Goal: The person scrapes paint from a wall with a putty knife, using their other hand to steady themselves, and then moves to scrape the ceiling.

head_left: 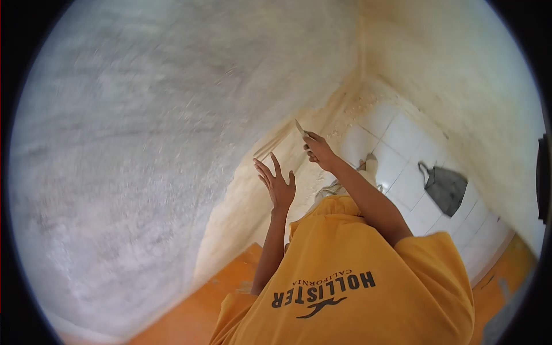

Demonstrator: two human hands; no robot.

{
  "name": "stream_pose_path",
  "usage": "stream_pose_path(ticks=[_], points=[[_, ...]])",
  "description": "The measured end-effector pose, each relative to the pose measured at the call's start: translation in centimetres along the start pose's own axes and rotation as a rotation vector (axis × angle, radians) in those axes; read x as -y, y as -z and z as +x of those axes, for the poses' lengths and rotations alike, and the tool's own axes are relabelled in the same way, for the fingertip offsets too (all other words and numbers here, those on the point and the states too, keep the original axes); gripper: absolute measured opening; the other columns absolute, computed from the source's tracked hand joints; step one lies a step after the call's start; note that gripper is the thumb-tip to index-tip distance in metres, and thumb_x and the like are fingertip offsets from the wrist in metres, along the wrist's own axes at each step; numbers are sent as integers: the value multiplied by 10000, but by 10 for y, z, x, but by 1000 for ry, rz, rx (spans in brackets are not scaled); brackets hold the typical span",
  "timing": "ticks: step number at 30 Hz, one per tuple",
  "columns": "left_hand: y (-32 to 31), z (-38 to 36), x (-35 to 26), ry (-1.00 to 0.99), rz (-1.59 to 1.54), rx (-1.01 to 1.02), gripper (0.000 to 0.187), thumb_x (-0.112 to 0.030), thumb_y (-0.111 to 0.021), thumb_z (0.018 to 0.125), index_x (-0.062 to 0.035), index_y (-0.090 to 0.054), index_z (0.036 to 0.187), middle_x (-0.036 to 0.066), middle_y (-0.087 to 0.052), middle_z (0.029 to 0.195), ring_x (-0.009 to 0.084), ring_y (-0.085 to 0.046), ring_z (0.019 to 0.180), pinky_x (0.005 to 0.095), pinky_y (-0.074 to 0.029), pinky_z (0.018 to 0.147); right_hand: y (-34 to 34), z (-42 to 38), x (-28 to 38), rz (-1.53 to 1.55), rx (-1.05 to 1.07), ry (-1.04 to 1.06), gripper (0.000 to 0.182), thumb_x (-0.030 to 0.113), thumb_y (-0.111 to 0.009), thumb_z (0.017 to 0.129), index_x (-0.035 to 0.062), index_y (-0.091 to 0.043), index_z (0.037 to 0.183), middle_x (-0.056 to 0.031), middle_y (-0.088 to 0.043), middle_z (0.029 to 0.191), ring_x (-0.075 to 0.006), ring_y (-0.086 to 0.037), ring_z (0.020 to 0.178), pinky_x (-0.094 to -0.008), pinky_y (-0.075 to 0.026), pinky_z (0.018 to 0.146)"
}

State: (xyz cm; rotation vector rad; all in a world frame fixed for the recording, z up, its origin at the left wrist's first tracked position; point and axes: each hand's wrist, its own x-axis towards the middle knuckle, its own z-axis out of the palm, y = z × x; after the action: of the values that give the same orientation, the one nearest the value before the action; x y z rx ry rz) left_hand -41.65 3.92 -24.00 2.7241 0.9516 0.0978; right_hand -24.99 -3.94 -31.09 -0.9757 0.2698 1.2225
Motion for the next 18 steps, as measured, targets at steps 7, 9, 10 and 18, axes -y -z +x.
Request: stream_pose_path(ticks=[7, 9, 10, 18], points=[[10, -44, -2, 239, -308, -170, 928, -151, -684, 902, -159, -90, 1614, 326, 169, 1598, 555, 43, 1475, 584, -258, 1164, 34, -25, 4, -408, 35, 38, 430, 233, -567, 992, 56, -518, 1381, -56, -672, 856, -52, -407, 483, -223, -376, 428], [12, -58, 2, 311, -296, -202, 919, -160, -680, 919, -160, -79, 1614, 317, 210, 1591, 542, 21, 1478, 561, -355, 1124, 47, -33, 7, -441, 89, 20, 417, 247, -563, 1001, 29, -527, 1355, -73, -703, 919, -42, -415, 481, -215, -381, 428], [10, -64, 6, 332, -283, -229, 920, -158, -679, 921, -160, -74, 1614, 313, 213, 1592, 544, 15, 1477, 564, -355, 1123, 49, -39, 10, -452, 113, 8, 413, 253, -561, 1005, 16, -531, 1341, -82, -718, 950, -37, -420, 481, -211, -383, 428], [35, -103, 47, 385, -370, -343, 939, -150, -677, 937, -120, -23, 1609, 308, 223, 1592, 523, 95, 1482, 579, -233, 1177, 20, -71, 8, -641, 140, 85, 368, 279, -499, 1040, 54, -544, 1327, -55, -706, 1017, -38, -421, 524, -205, -396, 494]])
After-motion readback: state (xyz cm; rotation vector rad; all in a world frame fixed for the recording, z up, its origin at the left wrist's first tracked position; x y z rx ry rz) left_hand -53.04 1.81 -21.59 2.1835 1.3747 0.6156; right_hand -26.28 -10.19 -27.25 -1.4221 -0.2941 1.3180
